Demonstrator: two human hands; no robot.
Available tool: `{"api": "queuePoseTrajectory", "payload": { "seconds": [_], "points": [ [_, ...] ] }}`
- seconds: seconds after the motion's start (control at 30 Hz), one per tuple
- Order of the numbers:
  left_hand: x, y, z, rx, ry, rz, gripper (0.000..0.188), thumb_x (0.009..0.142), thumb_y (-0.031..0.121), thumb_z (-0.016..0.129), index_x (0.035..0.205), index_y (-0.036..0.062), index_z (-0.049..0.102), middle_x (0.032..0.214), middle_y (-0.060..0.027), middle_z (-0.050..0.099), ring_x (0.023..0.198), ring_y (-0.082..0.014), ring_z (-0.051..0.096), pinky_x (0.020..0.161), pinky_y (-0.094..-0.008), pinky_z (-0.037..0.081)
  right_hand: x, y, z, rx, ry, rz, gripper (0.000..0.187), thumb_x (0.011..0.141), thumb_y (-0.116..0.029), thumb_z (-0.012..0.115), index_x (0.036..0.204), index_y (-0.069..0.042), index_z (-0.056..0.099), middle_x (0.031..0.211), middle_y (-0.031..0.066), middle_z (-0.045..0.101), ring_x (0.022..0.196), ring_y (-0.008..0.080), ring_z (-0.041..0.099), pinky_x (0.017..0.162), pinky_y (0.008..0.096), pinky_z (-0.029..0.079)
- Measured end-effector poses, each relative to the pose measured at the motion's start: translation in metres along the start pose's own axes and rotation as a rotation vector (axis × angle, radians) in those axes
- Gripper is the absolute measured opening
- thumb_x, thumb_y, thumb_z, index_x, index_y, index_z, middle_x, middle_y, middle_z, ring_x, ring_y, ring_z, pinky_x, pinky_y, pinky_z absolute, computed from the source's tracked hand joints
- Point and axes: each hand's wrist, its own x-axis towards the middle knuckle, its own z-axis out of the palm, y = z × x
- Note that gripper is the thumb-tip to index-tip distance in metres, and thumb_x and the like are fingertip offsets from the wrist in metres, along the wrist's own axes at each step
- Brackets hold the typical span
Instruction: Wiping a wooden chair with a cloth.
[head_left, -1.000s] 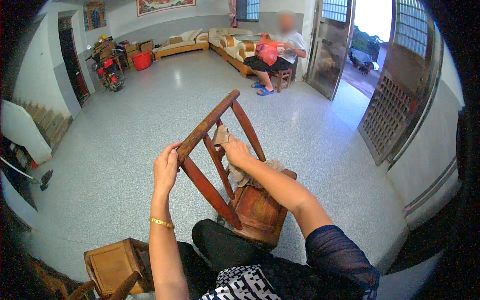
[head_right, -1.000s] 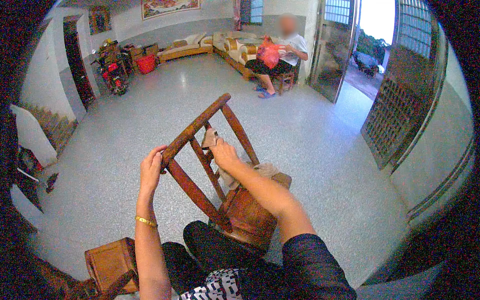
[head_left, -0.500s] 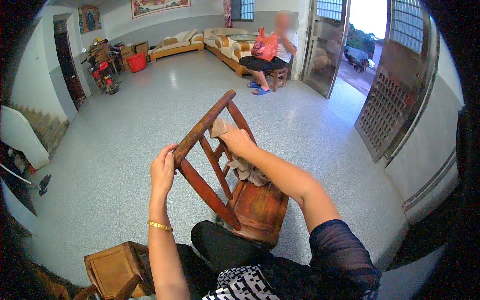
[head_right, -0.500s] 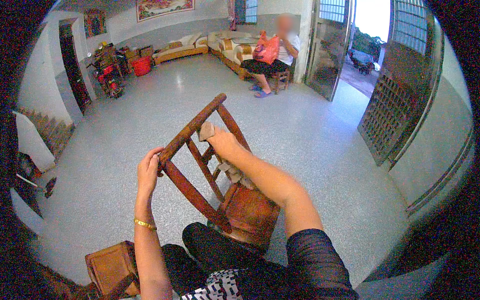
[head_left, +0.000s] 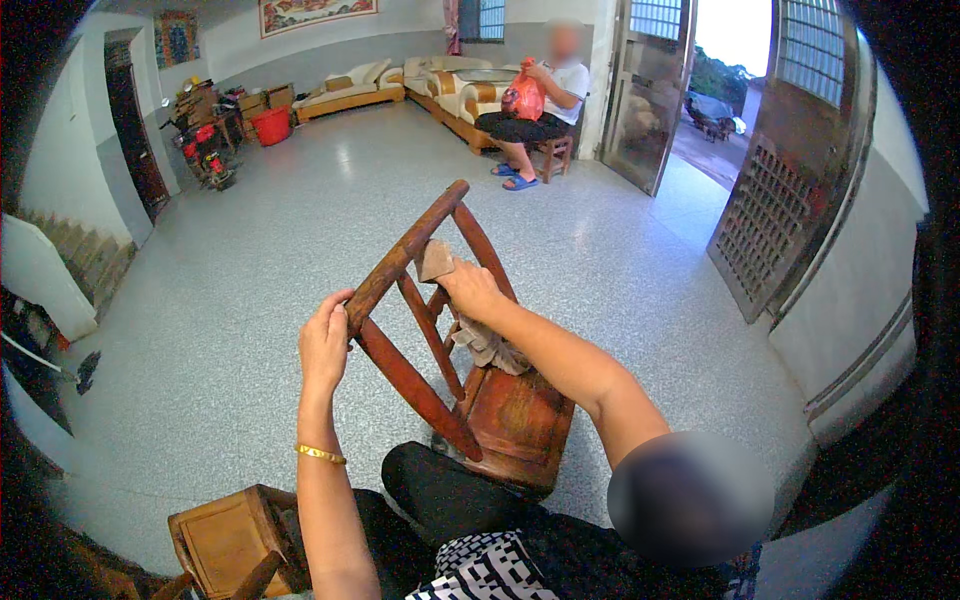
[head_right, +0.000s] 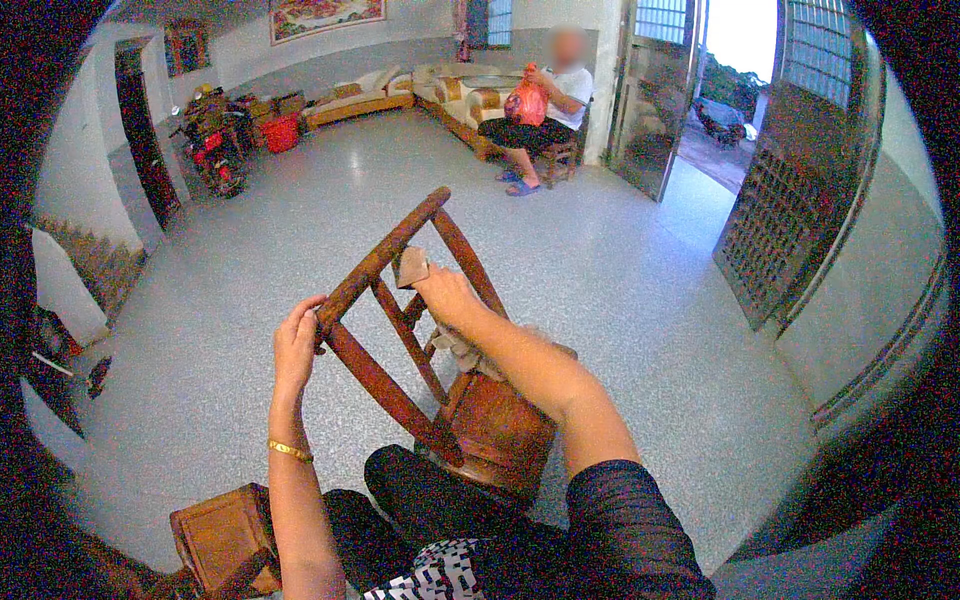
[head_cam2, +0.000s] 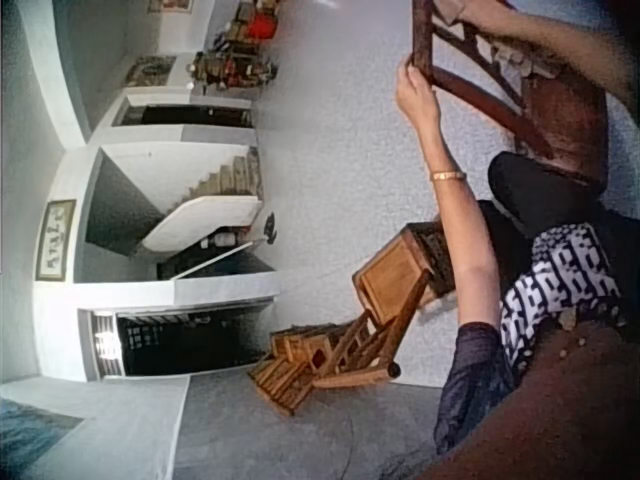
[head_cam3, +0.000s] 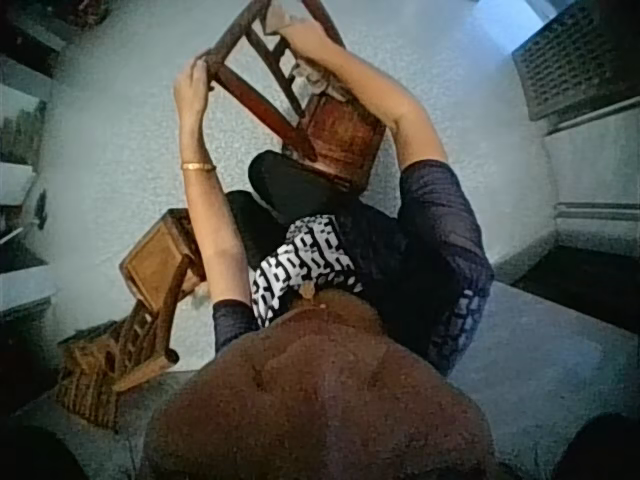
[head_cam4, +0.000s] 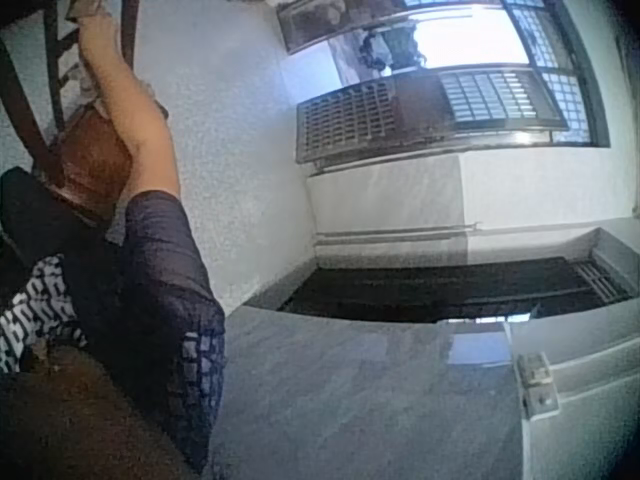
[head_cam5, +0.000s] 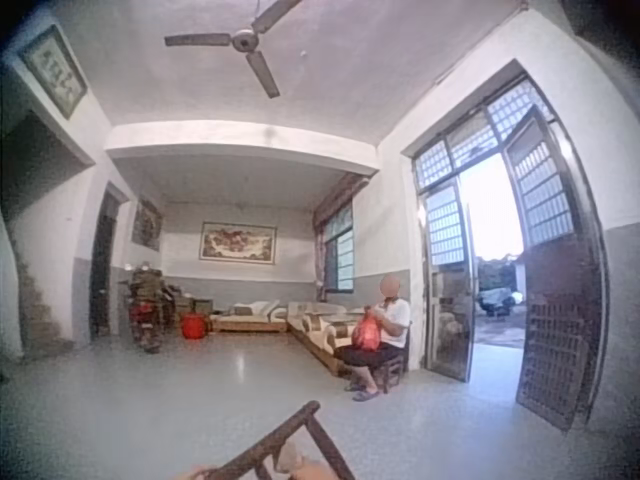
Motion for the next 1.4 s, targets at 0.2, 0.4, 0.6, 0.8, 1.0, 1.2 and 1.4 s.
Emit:
{"api": "queuePoseTrajectory", "payload": {
  "seconds": [0.2,0.4,0.6,0.8,1.0,1.2,1.4],
  "points": [
    [0.002,0.002,0.001,-0.002,0.025,0.010,0.031,0.089,0.019,0.040,0.108,0.0082,0.062,0.069,-0.0078,0.059,0.056,-0.0148,0.056,0.051,-0.0297,0.047,-0.001,0.000,-0.002,0.019,0.019,-0.023,0.027,0.075,-0.005,0.054,0.100,-0.014,0.057,0.092,0.0148,0.057,0.087,0.0321,0.060,0.068,0.0430,0.051],
    [-0.003,0.002,-0.002,0.017,0.032,0.061,0.031,0.090,0.019,0.040,0.107,0.0056,0.062,0.070,-0.0056,0.057,0.058,-0.0123,0.054,0.051,-0.0288,0.046,-0.001,0.005,0.032,0.026,0.264,-0.124,0.017,0.074,-0.008,0.054,0.090,-0.008,0.060,0.079,0.0153,0.059,0.069,0.0308,0.063,0.056,0.0422,0.053],
    [-0.003,0.002,0.003,0.012,0.027,0.023,0.031,0.091,0.020,0.040,0.109,0.0066,0.062,0.065,-0.0026,0.053,0.055,-0.0105,0.051,0.050,-0.0271,0.045,-0.014,-0.007,0.027,-0.052,0.126,-0.001,0.016,0.072,-0.006,0.057,0.087,-0.003,0.060,0.084,0.0172,0.059,0.073,0.0292,0.064,0.057,0.0387,0.053],
    [-0.004,0.007,0.000,0.021,0.038,0.029,0.031,0.092,0.020,0.039,0.110,0.0074,0.062,0.059,-0.0004,0.048,0.053,-0.0088,0.048,0.049,-0.0267,0.044,-0.013,-0.009,0.032,-0.027,0.199,-0.017,0.019,0.074,-0.005,0.055,0.093,-0.001,0.058,0.085,0.0165,0.057,0.066,0.0289,0.063,0.054,0.0377,0.053],
    [-0.003,0.002,0.001,0.048,0.050,0.065,0.031,0.092,0.019,0.040,0.109,0.0072,0.062,0.057,-0.0001,0.046,0.051,-0.0086,0.048,0.048,-0.0270,0.043,-0.013,-0.008,0.036,-0.016,0.193,-0.018,0.018,0.076,-0.006,0.053,0.092,0.000,0.058,0.086,0.0186,0.056,0.065,0.0297,0.063,0.052,0.0374,0.053],
    [-0.004,0.003,0.000,0.053,0.058,0.074,0.031,0.092,0.018,0.040,0.109,0.0062,0.062,0.057,-0.0007,0.047,0.051,-0.0090,0.048,0.048,-0.0272,0.043,-0.011,-0.008,0.040,-0.041,0.202,-0.020,0.017,0.076,-0.007,0.054,0.090,-0.001,0.059,0.086,0.0186,0.056,0.065,0.0283,0.063,0.052,0.0370,0.053],
    [-0.003,0.006,0.002,0.054,0.060,0.075,0.031,0.091,0.017,0.039,0.108,0.0059,0.063,0.058,-0.0021,0.049,0.051,-0.0104,0.050,0.048,-0.0280,0.044,-0.012,-0.008,0.038,-0.105,0.159,-0.012,0.015,0.075,-0.009,0.056,0.088,-0.004,0.060,0.085,0.0162,0.056,0.067,0.0262,0.063,0.052,0.0353,0.053]
  ]
}}
